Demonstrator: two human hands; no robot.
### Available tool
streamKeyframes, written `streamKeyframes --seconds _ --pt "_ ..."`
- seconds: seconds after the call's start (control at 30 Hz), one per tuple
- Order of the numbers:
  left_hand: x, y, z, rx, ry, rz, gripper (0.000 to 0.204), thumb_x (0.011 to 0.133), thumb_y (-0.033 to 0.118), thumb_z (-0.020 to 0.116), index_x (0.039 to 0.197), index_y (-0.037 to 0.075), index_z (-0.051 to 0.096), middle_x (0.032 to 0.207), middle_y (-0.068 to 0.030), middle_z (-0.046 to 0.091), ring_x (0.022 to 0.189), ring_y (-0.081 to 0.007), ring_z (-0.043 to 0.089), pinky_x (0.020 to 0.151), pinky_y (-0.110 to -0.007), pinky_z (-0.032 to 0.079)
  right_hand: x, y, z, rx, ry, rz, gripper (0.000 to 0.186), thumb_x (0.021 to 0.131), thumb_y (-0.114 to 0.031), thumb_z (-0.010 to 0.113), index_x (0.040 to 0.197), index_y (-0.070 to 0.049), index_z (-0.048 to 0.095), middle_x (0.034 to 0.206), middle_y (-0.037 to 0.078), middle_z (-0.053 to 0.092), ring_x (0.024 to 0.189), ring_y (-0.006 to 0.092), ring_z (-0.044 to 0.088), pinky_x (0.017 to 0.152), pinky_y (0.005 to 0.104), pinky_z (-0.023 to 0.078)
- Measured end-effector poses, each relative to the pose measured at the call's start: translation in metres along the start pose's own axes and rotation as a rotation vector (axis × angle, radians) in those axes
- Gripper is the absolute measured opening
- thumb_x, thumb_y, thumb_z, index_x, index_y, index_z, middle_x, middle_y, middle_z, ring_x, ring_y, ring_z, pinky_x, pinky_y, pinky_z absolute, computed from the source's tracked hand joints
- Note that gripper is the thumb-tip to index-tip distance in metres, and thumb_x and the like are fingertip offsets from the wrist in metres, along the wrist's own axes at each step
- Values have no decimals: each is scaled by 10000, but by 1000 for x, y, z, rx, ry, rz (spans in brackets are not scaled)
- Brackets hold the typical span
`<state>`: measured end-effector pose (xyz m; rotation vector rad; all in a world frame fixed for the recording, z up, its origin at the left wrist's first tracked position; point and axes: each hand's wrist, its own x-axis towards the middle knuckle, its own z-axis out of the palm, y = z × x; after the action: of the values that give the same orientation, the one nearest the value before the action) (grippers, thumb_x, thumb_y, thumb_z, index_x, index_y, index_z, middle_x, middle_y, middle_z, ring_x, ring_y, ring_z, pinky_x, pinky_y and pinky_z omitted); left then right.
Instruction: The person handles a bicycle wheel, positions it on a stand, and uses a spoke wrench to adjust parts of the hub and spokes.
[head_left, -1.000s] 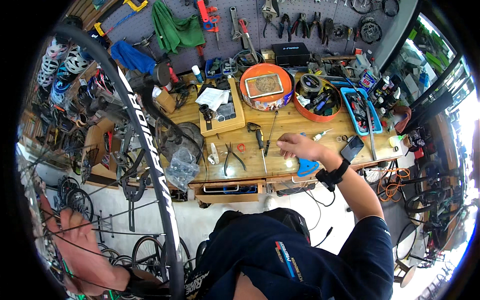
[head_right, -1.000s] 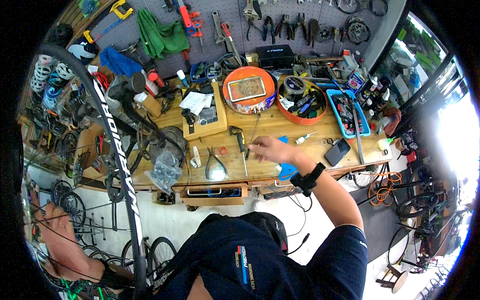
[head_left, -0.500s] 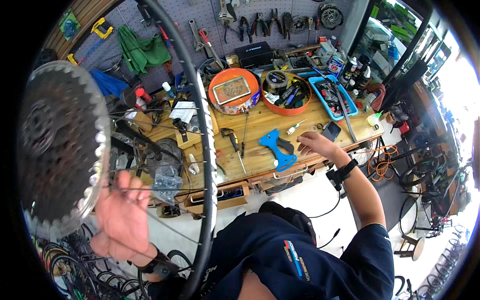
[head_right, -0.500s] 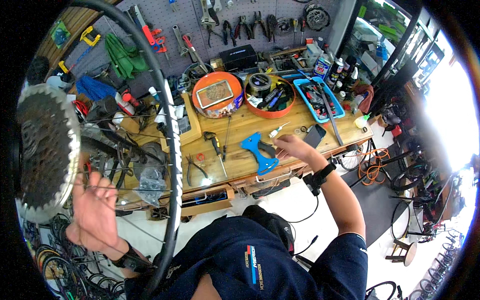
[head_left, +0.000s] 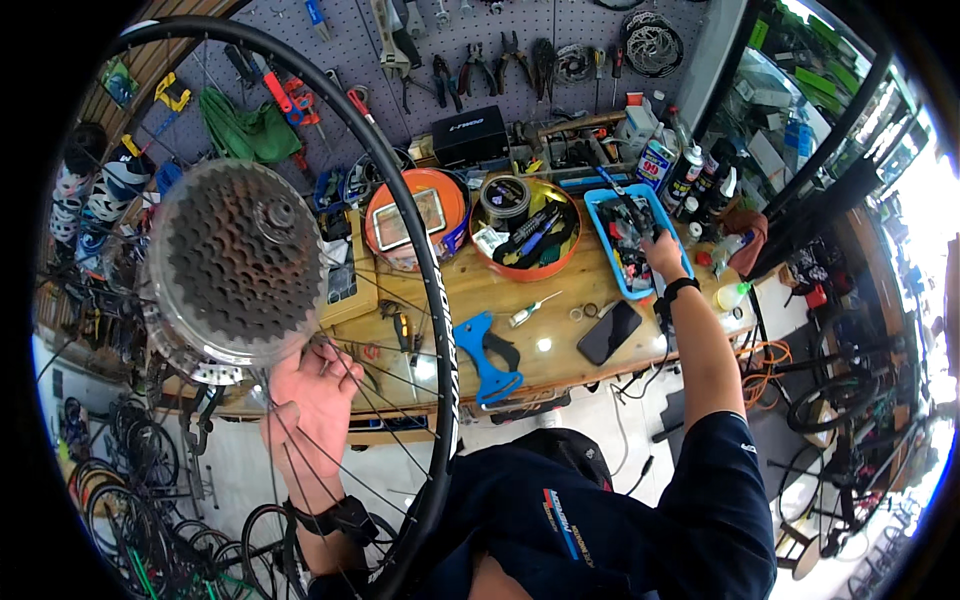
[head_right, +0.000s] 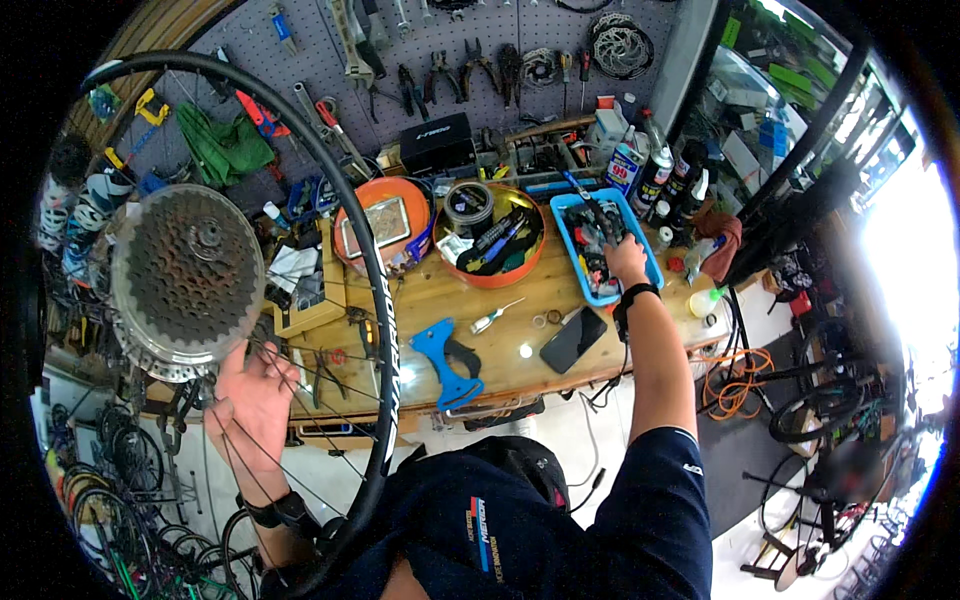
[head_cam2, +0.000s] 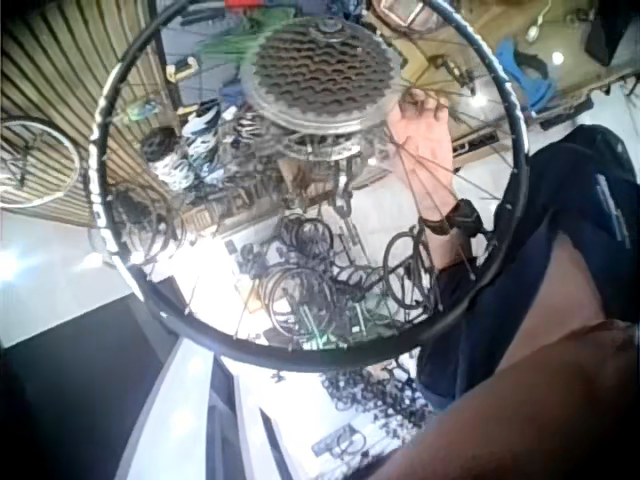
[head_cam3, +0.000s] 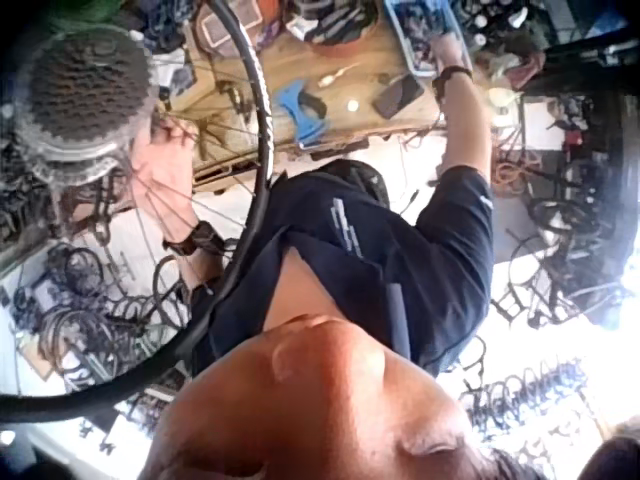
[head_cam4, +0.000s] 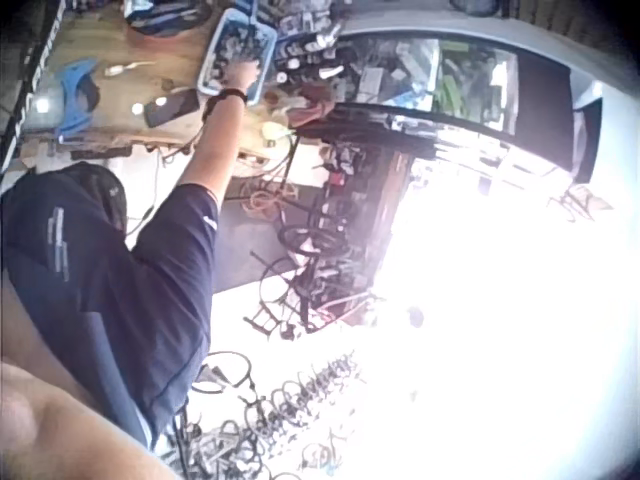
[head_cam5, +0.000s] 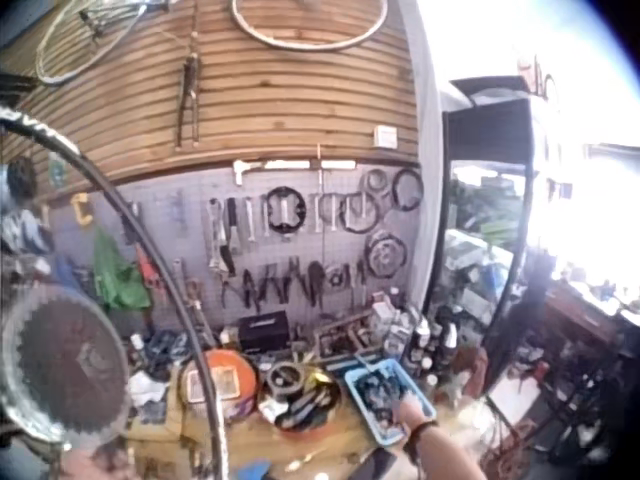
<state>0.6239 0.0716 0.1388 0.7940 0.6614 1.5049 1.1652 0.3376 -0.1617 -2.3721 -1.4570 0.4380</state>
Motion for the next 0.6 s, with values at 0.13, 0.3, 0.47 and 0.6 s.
streamKeyframes --seconds 0.13,0.3,0.47,0.6 --pt "10 -39 24 -24 114 -38 765 678 254 788 1319 23 440 1114 -129 465 1031 -252 459 925 -402 394 30 -5 27 53 -98 16 646 849 -442 662 1296 -29 446 1321 276 517 1235 475 479 1016 517 424" --pt "23 -80 32 -5 110 -50 728 655 195 757 1309 30 483 1228 -114 532 1066 -232 480 938 -356 368 41 12 49 314 -72 -85 592 855 -344 688 1211 74 468 1157 347 601 1117 474 571 948 474 464" --pt "31 -105 58 87 74 -176 742 682 181 680 1356 -22 445 1244 -94 539 1045 -188 490 926 -313 370 41 15 43 361 -119 -121 660 845 -352 704 1271 78 439 1207 329 593 1161 453 562 971 453 455" --pt "39 -123 74 40 -10 -223 631 718 127 707 1303 26 494 1167 -96 549 1013 -202 499 913 -313 387 27 5 38 87 327 69 677 809 -396 713 1226 51 423 1091 278 614 1022 482 581 919 527 463"
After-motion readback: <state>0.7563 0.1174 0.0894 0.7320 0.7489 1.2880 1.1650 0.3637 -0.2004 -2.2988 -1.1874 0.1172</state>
